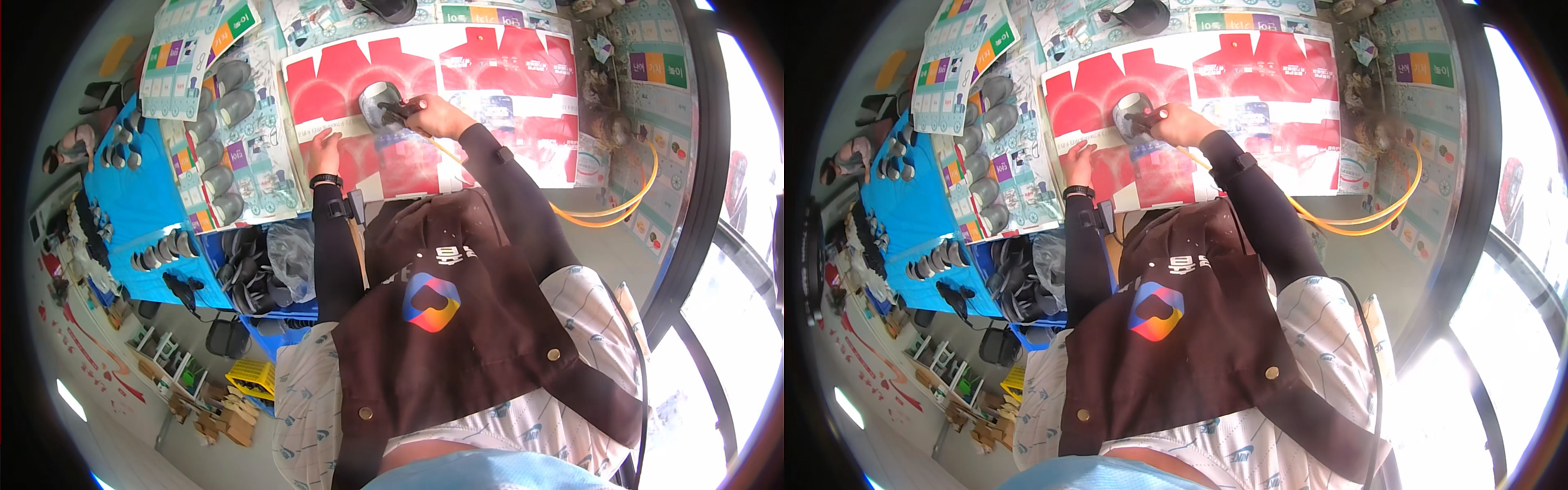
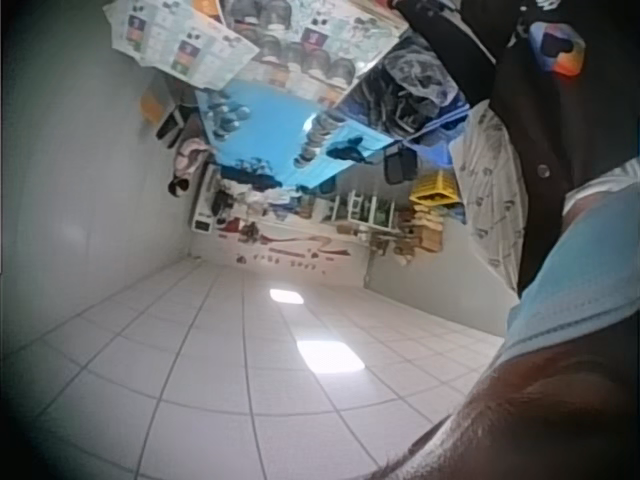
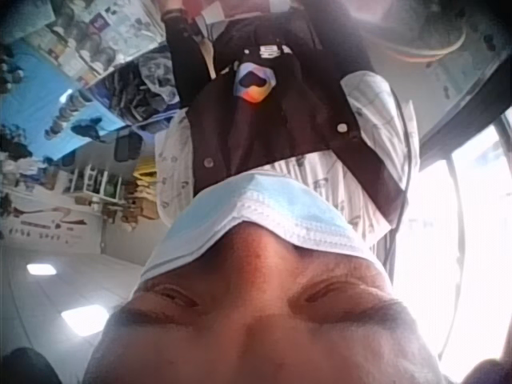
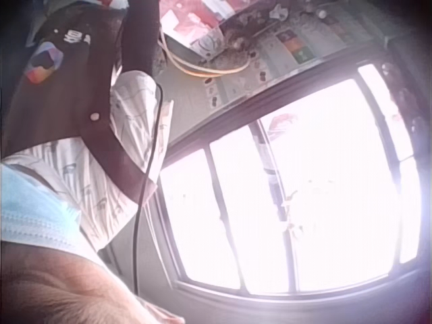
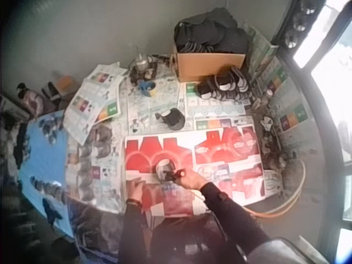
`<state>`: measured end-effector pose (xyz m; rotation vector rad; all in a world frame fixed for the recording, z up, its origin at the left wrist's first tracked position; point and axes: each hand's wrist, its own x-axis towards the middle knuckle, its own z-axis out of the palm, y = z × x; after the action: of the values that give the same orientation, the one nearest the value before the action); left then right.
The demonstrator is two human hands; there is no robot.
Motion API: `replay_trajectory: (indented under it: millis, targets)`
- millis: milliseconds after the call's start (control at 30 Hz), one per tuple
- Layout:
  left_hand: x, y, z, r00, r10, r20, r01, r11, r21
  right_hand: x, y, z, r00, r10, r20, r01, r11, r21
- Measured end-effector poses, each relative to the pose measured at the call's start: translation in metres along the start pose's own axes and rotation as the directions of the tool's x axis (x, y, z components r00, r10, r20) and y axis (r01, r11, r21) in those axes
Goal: Apply adhesive or sealant to shoe components using a specialized applicator tool.
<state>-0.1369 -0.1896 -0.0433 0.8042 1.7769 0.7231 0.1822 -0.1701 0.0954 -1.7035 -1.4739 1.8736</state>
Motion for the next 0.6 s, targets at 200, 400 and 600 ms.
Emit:
replay_trajectory:
  millis: [200,400,600]
  targets:
    - [-0.004,0.004,0.004,0.998,0.008,0.059,-0.008,1.0,0.008,-0.011,0.012,-0.002,0.994,-0.048,-0.102,0.036,0.993,-0.113]
    - [0.001,0.02,0.024,0.99,-0.017,0.138,0.031,0.994,-0.103,-0.02,0.001,0.002,0.979,-0.166,-0.122,0.16,0.986,-0.058]
    - [0.016,0.032,0.05,0.974,-0.005,0.227,-0.017,0.995,0.094,-0.033,0.007,-0.009,0.959,-0.183,-0.217,0.137,0.968,-0.209]
